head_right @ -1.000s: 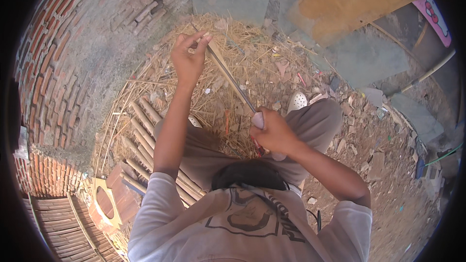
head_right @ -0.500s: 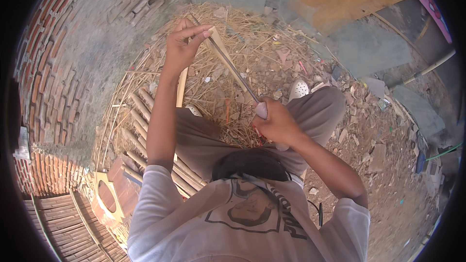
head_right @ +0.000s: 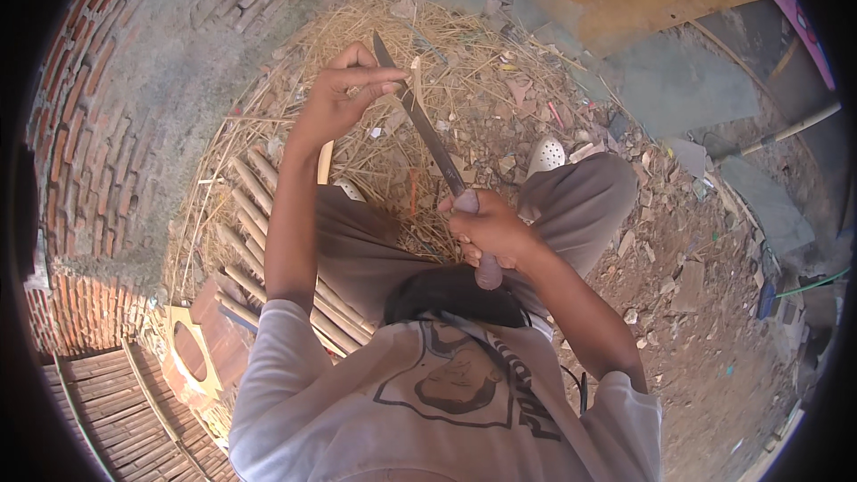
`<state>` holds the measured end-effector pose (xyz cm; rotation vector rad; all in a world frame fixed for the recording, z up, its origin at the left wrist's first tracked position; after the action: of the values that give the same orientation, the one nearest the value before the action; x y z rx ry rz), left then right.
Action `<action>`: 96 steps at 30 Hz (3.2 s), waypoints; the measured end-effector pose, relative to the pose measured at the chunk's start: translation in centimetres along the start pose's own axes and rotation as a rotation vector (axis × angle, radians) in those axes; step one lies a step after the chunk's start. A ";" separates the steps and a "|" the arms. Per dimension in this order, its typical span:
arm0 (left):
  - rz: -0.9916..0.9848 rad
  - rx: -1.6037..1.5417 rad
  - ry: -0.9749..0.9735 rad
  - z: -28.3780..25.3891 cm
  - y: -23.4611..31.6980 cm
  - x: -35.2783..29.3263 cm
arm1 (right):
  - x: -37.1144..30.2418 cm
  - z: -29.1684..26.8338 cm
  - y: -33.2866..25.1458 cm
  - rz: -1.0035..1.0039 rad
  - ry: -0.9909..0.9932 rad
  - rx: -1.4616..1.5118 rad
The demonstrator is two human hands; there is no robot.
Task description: The person sits on the ground and uses a large knife to split long bamboo poles into thin strips. They repeatedly hold the bamboo, strike it with the knife to split it, and place the resulting strips on a pile to the left.
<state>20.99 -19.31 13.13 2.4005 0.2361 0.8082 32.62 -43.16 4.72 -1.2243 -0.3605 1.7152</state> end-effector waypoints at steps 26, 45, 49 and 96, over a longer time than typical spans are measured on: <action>-0.214 -0.342 0.165 0.1 -7.2 3.6 | 8.5 -2.3 -1.8 -0.366 0.098 -0.712; -0.124 -0.390 0.016 -0.6 -8.1 4.0 | 7.0 0.1 -3.7 0.119 -0.042 -0.065; -0.138 -0.413 -0.017 -2.0 -7.9 3.6 | 10.0 -2.9 -0.5 -0.299 0.149 -0.735; 0.001 -0.517 -0.200 -2.0 -8.3 2.7 | 23.9 -11.6 13.2 -0.280 0.447 -0.960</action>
<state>22.13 -10.68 10.90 1.9700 -0.0517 0.5403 34.74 -33.10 -23.15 -2.0584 -1.0893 0.9580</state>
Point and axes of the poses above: each hand's wrist, its own x-axis towards the middle knuckle, its own z-axis out of the palm, y = z × x, the point moved 2 cm from there along x, towards the middle knuckle, and after that the axes turned 5 degrees about x, right-handed, at the moved point
